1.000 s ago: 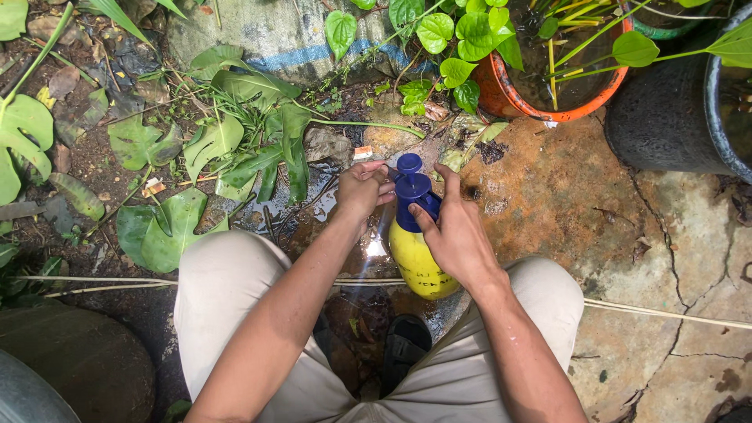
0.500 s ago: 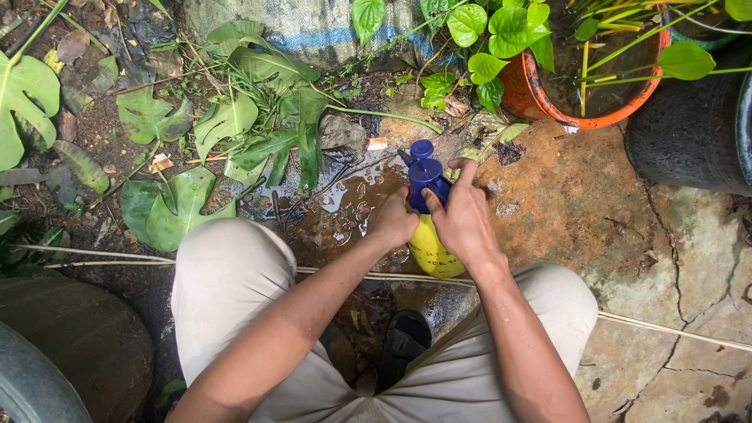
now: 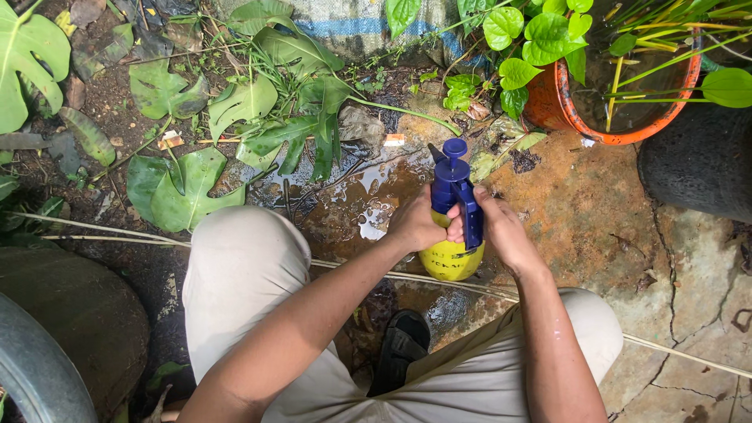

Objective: The person sits on the ground among potted plants and repairs a yellow pump sprayer. They unscrew the blue nozzle and pump head, pull out the plunger assembly, handle the small parts, and work the pump mechanism back into the bottle.

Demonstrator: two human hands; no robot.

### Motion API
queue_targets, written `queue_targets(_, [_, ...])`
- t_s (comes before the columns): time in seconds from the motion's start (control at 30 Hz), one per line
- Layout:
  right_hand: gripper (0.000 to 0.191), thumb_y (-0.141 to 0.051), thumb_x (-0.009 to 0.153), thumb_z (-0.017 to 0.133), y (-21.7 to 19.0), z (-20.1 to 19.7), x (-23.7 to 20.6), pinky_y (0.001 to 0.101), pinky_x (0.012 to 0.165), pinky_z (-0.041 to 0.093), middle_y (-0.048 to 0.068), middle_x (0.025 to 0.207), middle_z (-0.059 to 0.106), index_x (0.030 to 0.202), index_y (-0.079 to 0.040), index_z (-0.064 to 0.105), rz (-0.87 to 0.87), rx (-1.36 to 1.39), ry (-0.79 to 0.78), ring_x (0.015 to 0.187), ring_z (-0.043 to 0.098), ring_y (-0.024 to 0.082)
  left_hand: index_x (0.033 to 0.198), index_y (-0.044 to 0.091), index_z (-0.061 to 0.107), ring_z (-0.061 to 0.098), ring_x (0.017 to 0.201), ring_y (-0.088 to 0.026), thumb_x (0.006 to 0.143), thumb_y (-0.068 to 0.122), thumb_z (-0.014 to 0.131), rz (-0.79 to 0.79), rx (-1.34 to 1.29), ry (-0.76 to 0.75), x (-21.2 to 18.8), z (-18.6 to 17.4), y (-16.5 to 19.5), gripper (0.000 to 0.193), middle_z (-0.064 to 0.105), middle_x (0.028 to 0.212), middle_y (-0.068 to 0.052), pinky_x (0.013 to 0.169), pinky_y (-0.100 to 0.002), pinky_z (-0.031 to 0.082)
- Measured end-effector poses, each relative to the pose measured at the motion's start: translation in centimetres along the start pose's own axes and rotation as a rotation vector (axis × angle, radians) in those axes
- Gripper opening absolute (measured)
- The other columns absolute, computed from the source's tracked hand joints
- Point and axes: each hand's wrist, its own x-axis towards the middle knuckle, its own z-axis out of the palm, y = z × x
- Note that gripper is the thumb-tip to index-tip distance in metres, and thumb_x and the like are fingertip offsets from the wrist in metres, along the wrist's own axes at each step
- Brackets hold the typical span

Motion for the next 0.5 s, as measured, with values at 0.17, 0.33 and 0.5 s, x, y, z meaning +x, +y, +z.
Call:
queue_targets(0.17, [0.039,-0.031,0.108,0.043,0.5,0.9,-0.2,0.0304,0.07,0.052,0.006,0.077,0.064,0.1,0.001,0.064,-0.066,-0.135,-0.037,0.069,0.062,0.016,0.131,0.014,0.05,0.065,0.118,-0.03,0.058,0.032,0.09,-0.023,0.02,0.081,0.0,0.0,-0.6,0.086,0.069,0.123,-0.01,0.101,-0.045,0.05])
queue_targets(0.33, [0.033,-0.025,0.106,0.043,0.0,1.2,-0.3,0.0302,0.068,0.052,0.006,0.077,0.064,0.097,0.001,0.062,-0.089,-0.232,-0.041,0.068,0.062,0.015,0.128,0.01,0.051,0.07,0.114,-0.027,0.055,0.037,0.091,0.004,0.006,0.07,-0.3,-0.1,-0.9,0.088,0.072,0.119,-0.009,0.101,-0.042,0.052])
queue_targets(0.5, [0.031,-0.023,0.104,0.044,0.1,1.0,-0.2,0.0299,0.067,0.052,0.006,0.077,0.064,0.095,0.0,0.062,-0.079,-0.165,-0.049,0.067,0.061,0.015,0.129,0.008,0.051,0.067,0.116,-0.029,0.057,0.04,0.094,0.008,0.049,0.085,-0.6,-0.2,-0.4,0.089,0.069,0.121,-0.011,0.1,-0.044,0.051])
